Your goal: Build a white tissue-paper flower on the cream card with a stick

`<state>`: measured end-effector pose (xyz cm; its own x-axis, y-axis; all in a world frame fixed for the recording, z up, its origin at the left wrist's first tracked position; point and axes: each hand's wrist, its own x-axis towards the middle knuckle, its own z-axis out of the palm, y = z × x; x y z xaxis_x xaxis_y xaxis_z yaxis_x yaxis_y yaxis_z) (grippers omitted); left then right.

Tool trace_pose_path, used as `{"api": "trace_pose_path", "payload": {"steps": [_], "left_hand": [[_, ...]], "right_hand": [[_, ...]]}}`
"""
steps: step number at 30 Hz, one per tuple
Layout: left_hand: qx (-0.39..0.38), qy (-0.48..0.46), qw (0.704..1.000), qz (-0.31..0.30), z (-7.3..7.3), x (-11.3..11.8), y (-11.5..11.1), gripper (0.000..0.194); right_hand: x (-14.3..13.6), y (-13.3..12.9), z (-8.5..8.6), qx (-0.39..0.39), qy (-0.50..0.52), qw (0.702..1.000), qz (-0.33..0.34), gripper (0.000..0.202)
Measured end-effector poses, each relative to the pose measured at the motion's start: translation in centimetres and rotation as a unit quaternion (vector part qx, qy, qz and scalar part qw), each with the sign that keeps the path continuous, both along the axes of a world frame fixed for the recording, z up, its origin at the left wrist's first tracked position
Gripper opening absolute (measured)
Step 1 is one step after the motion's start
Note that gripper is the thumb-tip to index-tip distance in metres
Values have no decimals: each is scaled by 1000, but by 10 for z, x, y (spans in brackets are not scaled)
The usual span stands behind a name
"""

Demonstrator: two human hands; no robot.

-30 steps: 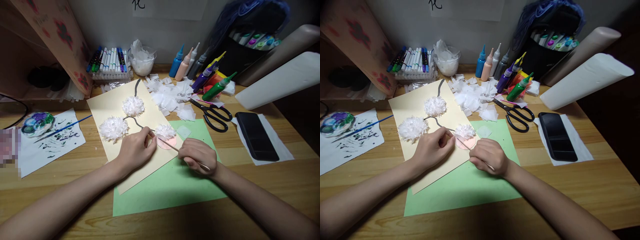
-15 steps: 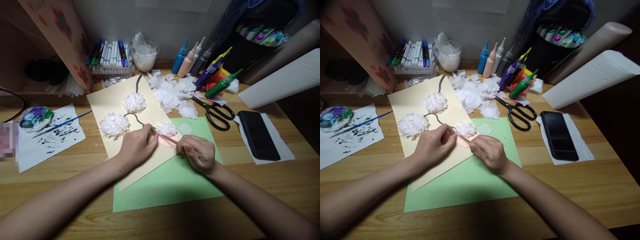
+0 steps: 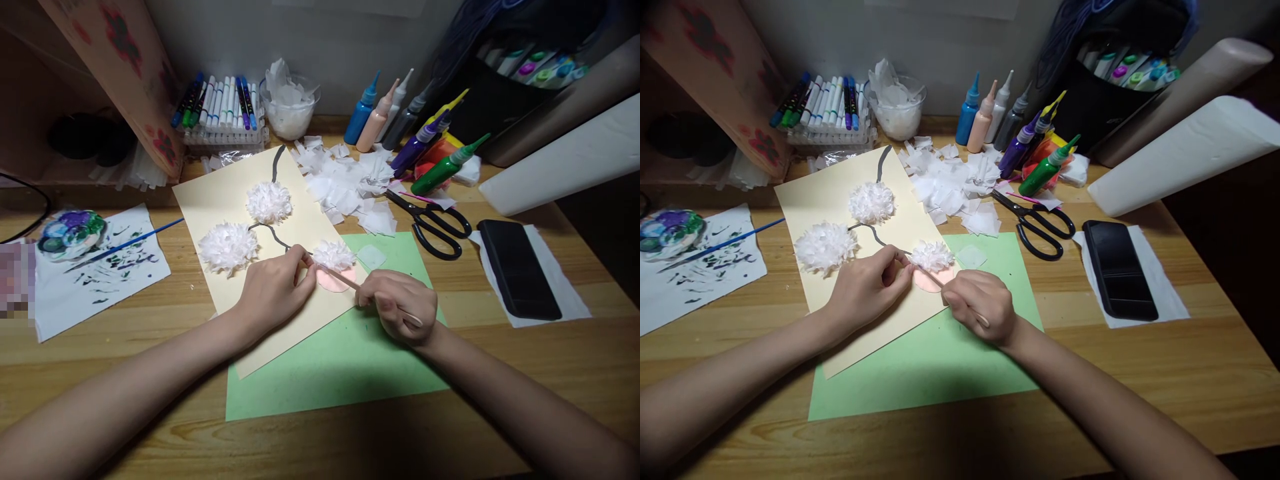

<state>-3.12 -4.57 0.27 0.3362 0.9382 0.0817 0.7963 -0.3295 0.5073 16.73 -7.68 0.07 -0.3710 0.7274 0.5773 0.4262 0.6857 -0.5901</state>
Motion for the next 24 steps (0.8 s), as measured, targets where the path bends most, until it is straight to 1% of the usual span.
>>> {"api": "trace_pose_path", "payload": {"steps": [4,8,14,19,21,24], "left_hand": [[2,0,1000,-6,0,0,0,15],[5,-3,1000,-11,0,0,-1,14],[2,-5,1000,-10,1,0,-1,16],[-2,-2,1000,-8,2,0,-1,16],[-5,1,1000,-7,2,0,-1,16],[-7,2,1000,-9,3,0,-1,17]], "right_hand": [[-3,0,0,-19,-1,1000,-3,35],[-6,0,2,-31,-11,999,-22,34],[-6,-2,5,24,-2,1000,-2,38],[-5,-1,4,19,-16,1000,3,37],[-6,-1,3,9,-15,1000,-4,36],[-8,0,3,-12,-7,999,-37,37]]}}
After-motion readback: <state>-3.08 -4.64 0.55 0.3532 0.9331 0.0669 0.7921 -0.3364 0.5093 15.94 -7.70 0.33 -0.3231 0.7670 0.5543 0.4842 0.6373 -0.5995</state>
